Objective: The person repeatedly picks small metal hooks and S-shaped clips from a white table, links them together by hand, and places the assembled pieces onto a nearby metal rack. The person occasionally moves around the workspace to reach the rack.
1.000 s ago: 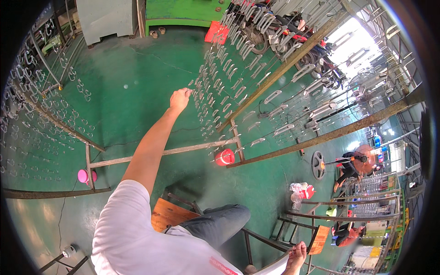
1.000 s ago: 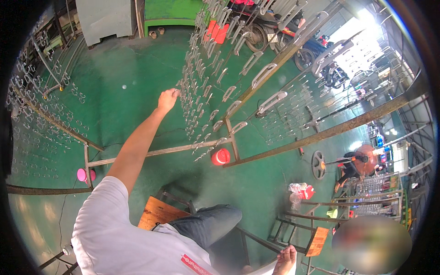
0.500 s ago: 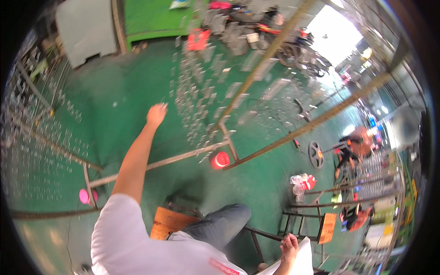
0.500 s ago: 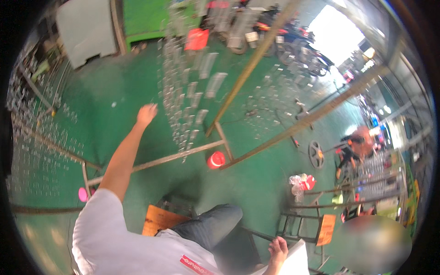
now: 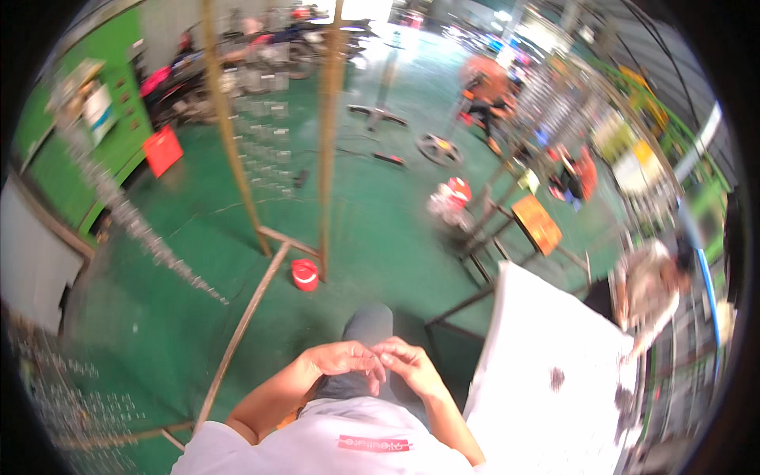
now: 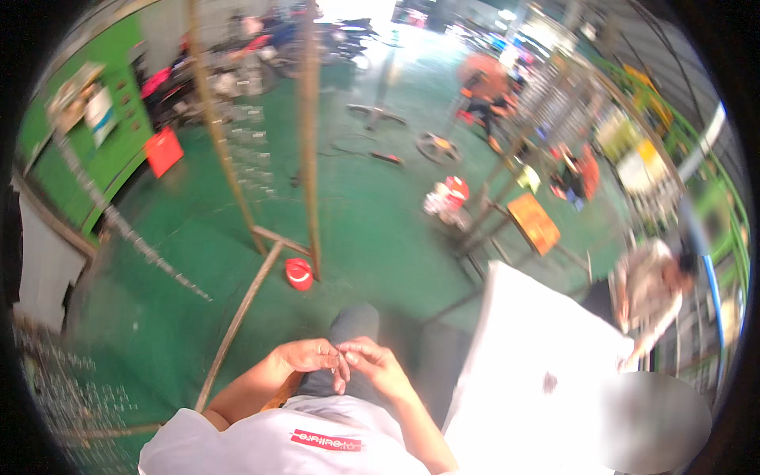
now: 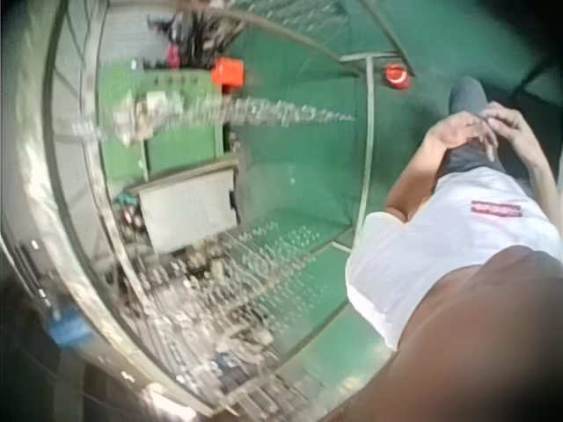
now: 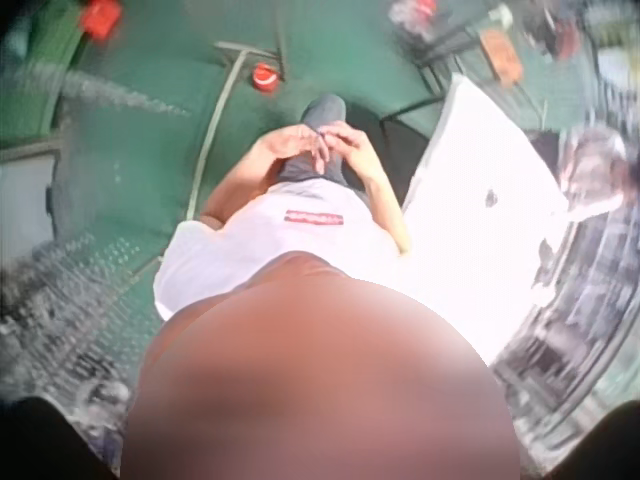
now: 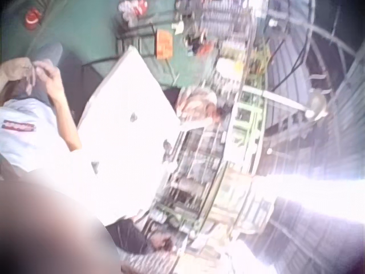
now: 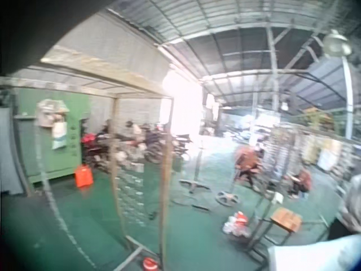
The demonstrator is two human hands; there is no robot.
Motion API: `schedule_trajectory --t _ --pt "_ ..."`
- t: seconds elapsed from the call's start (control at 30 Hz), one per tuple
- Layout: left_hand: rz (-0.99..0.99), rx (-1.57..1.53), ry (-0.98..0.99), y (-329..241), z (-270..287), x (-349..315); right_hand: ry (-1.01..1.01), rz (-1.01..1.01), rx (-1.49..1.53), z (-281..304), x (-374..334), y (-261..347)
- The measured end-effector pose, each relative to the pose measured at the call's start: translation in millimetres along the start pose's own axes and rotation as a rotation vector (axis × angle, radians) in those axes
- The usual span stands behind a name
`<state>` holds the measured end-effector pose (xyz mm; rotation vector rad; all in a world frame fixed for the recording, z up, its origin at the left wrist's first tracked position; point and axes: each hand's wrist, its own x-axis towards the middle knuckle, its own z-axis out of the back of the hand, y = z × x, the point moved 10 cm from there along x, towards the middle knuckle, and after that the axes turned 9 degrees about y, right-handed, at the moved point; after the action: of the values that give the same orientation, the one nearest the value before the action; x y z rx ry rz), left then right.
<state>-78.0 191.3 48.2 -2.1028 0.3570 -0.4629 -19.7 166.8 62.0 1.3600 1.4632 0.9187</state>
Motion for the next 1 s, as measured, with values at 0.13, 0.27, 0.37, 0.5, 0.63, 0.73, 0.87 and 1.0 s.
schedule_trajectory --t 0.13,0.27,0.37,0.5,0.63,0.73,0.87,1.0 --pt "0.154 -0.177 0.317 20.8 -31.1 71.0 -0.249 0.221 -0.237 37.9 -64.7 40.5" --pt "0.311 -0.469 0.672 61.8 -78.1 138.0 -0.497 0.329 0.238 71.2 -149.1 9.8" --pt "0.532 -0.493 0.809 103.6 -112.6 180.8 -0.772 0.546 0.224 84.9 -230.8 5.5" --pt "0.826 -0.421 0.989 156.3 -164.9 224.1 -1.343 0.674 0.007 77.2 -351.2 -5.7" --pt "0.872 0.167 1.077 218.1 -177.6 301.7 -1.963 0.429 -0.437 43.3 -452.5 -8.2" --pt "0.581 1.012 0.676 255.6 -145.5 403.6 -2.183 0.285 -0.499 28.4 -496.9 -21.5" --pt "-0.181 1.525 0.526 267.4 -164.0 459.4 -2.299 0.032 -0.606 29.6 -523.1 -30.4" --pt "0.046 1.796 0.585 319.4 -155.1 474.2 -2.255 0.12 -0.637 52.4 -519.3 -19.6"
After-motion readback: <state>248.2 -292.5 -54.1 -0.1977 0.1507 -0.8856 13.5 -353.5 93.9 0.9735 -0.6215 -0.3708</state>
